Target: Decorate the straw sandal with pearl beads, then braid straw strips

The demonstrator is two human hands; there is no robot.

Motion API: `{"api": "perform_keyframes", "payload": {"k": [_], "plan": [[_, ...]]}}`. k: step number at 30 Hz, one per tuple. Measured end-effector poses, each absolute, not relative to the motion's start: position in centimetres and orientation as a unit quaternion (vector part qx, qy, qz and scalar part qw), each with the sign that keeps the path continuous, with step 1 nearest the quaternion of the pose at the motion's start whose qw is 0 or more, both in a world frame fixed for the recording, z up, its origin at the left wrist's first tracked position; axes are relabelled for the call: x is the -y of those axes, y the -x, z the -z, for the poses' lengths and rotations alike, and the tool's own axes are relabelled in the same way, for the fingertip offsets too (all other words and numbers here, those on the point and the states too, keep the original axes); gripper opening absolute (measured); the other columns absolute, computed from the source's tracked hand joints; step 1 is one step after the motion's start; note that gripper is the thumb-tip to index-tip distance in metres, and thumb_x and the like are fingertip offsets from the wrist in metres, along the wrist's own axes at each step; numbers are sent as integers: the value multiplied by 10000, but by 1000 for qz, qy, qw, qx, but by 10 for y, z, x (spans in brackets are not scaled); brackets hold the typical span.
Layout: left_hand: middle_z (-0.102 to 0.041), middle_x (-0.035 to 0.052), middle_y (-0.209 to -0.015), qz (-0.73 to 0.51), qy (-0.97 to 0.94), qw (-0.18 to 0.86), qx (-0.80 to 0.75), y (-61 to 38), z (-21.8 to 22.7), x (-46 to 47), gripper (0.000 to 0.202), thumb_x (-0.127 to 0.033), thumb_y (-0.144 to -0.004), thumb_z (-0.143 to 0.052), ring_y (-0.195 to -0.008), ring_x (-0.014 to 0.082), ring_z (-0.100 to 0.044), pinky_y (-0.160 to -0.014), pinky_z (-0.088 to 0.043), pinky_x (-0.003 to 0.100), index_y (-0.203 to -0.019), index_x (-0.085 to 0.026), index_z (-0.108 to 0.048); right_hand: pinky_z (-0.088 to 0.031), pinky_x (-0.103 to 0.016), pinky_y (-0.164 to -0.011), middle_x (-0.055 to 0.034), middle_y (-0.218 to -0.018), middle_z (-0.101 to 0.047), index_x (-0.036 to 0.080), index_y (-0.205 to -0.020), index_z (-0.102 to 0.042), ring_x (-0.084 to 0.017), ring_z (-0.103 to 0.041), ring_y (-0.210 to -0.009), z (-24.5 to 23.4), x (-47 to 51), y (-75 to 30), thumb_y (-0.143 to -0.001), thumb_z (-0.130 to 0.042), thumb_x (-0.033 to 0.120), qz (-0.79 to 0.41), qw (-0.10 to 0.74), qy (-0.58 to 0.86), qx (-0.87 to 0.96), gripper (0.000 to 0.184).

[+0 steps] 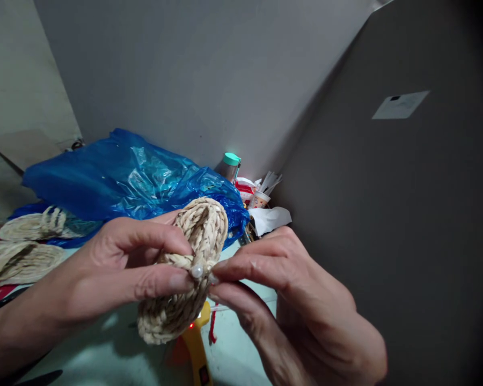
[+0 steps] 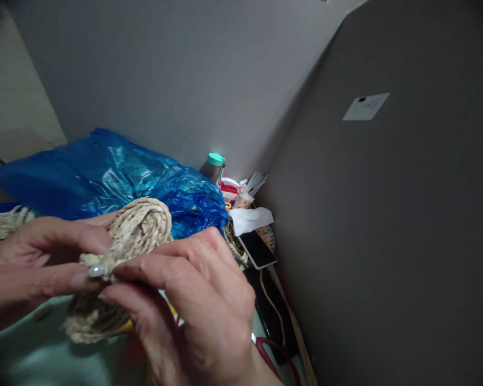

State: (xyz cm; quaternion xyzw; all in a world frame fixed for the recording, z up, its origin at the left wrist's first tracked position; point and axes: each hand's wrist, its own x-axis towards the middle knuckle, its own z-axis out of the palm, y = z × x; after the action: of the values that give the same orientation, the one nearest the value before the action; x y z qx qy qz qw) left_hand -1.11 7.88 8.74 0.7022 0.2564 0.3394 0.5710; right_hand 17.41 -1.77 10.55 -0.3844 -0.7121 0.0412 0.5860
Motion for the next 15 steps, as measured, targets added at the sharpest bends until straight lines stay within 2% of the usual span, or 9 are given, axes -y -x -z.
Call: {"api": "perform_keyframes", "payload": {"k": [5,10,15], "plan": [[-661,-17,-765,-326,-747,538,-215,13,-84,-80,88,-283,-777,-736,-669,154,-589,-545,-484,234,-779,-355,-786,-531,-304,-665,-20,-788,-733,188,-912,-722,-148,-648,-686,-109,19,-176,-796,-757,104,0,551,412,725,147],[-668,-8,-769,-342,-742,523,-242,12,-85,-77,61,-314,-770,-743,-714,167,-600,-597,-497,249,-725,-336,-779,-521,-260,-663,-10,-785,-732,158,-897,-716,-115,-635,-676,-110,20,-178,-775,-774,96,31,532,418,736,148],[-658,-45,-740,-360,-755,487,-253,8,-86,-75,85,-303,-758,-751,-690,141,-571,-598,-475,213,-689,-354,-749,-514,-248,-657,7,-766,-723,176,-875,-720,-107,-616,-667,-110,20,-178,-774,-787,136,57,515,436,735,127]]}}
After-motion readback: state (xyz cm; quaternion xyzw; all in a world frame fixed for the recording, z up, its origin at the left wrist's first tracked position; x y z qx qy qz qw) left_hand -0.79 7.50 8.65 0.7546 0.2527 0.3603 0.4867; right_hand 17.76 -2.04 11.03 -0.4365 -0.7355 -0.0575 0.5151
